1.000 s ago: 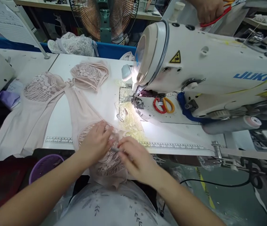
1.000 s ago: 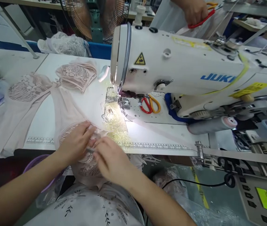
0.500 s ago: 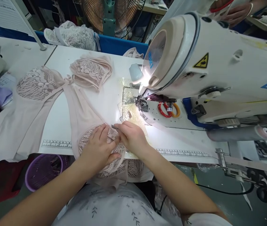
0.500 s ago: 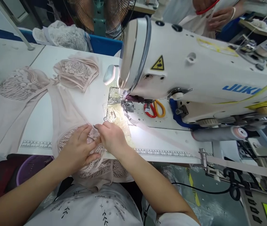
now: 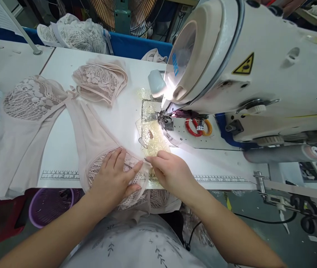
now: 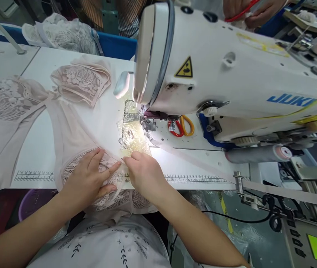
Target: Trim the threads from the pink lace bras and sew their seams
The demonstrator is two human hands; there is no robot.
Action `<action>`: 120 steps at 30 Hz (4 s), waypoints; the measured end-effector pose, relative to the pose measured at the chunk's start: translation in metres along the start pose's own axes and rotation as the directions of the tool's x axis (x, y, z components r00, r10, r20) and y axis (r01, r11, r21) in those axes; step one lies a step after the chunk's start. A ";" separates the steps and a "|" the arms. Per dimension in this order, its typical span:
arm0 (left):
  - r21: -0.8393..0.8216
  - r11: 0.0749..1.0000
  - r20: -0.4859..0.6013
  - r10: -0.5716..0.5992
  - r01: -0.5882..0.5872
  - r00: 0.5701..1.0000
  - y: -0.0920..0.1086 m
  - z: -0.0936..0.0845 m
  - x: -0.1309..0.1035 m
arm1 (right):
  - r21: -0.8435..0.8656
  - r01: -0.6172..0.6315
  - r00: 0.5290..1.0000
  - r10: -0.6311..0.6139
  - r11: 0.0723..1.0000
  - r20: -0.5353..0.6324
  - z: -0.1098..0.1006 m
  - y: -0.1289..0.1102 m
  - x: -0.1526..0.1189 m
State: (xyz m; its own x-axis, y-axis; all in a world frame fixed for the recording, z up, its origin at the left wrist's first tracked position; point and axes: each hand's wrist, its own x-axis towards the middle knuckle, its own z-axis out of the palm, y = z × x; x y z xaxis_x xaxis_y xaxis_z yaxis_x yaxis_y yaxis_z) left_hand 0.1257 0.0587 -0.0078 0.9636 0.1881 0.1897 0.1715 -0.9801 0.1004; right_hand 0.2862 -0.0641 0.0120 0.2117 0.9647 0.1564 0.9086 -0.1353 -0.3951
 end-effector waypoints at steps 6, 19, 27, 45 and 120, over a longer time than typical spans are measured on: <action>0.002 1.000 -0.006 0.026 -0.026 1.000 -0.002 0.003 -0.001 | 0.028 0.052 0.994 -0.049 0.998 -0.100 0.022 -0.002 0.022; 0.020 0.998 -0.006 0.052 -0.052 0.999 -0.002 0.000 0.001 | 0.098 -0.030 0.992 0.042 0.995 -0.122 -0.002 0.011 -0.017; 0.075 0.974 0.039 0.212 -0.215 0.976 0.004 -0.005 0.011 | 0.080 0.043 0.989 -0.032 0.996 -0.142 0.026 0.015 0.000; 0.007 0.956 0.040 0.291 -0.292 0.956 0.012 -0.006 0.018 | 0.096 0.003 0.976 0.018 0.995 -0.217 0.008 0.019 -0.027; 0.052 0.979 -0.095 0.203 -0.199 0.975 0.032 0.011 -0.016 | 0.118 -0.175 0.979 0.186 0.978 -0.089 0.004 0.021 -0.032</action>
State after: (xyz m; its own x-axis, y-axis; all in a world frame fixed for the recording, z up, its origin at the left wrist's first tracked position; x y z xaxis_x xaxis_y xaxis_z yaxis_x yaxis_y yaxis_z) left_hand 0.1179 0.0237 -0.0184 0.9545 -0.0094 0.2982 -0.0130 -0.9999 0.0100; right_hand 0.2976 -0.0968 -0.0048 0.4080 0.8988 0.1604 0.8087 -0.2742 -0.5204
